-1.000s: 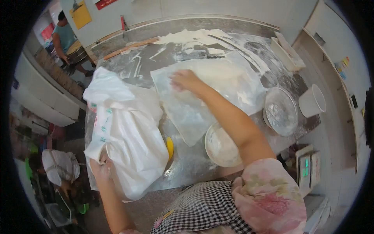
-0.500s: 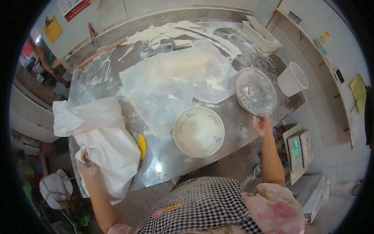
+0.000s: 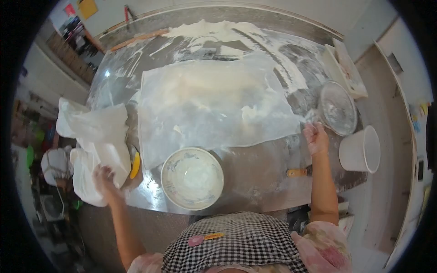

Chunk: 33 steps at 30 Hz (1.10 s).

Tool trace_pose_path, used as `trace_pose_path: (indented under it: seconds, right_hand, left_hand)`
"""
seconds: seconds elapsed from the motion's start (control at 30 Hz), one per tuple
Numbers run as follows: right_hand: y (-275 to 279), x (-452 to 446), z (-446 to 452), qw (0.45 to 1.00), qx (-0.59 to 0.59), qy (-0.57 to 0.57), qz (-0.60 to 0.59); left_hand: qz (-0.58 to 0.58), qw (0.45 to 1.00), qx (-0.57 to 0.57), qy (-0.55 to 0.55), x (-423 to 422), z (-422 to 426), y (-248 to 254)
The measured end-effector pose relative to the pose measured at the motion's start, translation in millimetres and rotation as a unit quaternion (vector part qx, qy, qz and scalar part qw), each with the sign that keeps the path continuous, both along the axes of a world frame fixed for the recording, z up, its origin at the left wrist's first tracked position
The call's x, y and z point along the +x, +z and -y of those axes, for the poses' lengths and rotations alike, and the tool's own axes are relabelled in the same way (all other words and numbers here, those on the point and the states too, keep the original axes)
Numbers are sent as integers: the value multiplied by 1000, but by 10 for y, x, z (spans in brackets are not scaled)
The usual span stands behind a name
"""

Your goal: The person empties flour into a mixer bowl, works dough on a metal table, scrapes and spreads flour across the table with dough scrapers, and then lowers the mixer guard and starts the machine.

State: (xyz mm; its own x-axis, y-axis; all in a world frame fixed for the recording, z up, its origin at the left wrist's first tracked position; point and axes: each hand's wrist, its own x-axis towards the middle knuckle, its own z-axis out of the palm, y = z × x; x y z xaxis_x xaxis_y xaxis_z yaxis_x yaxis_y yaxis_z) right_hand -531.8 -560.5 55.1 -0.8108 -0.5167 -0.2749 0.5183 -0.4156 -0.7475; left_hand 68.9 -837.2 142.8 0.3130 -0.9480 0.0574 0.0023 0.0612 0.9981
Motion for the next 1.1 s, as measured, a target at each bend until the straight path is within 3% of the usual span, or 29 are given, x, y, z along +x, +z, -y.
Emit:
trace_pose_path:
  seconds: [0.03,0.07,0.1,0.13,0.17,0.2,0.27,0.37,0.47,0.57,0.67,0.77,0.8,0.9,0.93,0.97,1.07,1.1]
  right_hand:
    - [-121,-17,134,981,123,76,-131]
    - [-293,6,262,923,238,150,-262]
    - [-420,68,381,830,338,217,-386]
    - [-316,287,502,707,348,260,-557]
    - [-283,456,567,614,357,288,-643]
    - [-248,625,634,516,352,299,-722]
    - [-368,739,693,438,378,317,-751]
    - [-337,744,815,383,381,319,-778]
    - [-164,666,983,398,371,376,-750]
    - [212,598,1261,441,357,379,-731]
    - [426,453,1629,572,371,416,-602]
    - [474,221,1979,560,314,366,-673]
    - [502,127,2107,552,304,339,-699]
    - [540,-233,2597,540,337,274,-721]
    - [610,-321,2758,586,342,270,-684]
    - [678,-412,2931,630,345,263,-645]
    - [726,-777,3443,526,371,219,-733]
    - [775,-855,3588,536,382,209,-723]
  left_hand:
    - [-6,997,69,-21,-504,-186,260]
    - [28,994,30,-101,-541,-101,-21]
    - [50,983,36,-173,-749,-107,-4]
    - [70,966,40,-246,-1072,-123,27]
    - [93,948,54,-298,-1347,-127,58]
    - [194,900,63,-385,-1481,-34,3]
    - [328,807,87,-483,-1788,52,-15]
    - [629,623,-96,-455,-1809,251,-283]
    - [676,545,58,-492,-1881,510,-358]
    - [662,602,-60,-442,-1678,625,-586]
    - [654,527,7,-543,-1680,800,-647]
    - [659,537,14,-526,-1753,980,-521]
    - [605,620,26,-499,-1768,1118,-491]
    - [546,744,-54,-381,-1984,1689,-236]
    - [473,801,71,-361,-2141,1846,-50]
    - [478,811,31,-336,-2268,2034,50]
    - [451,852,-24,-264,-2684,2362,379]
    - [427,869,-36,-248,-2802,2458,432]
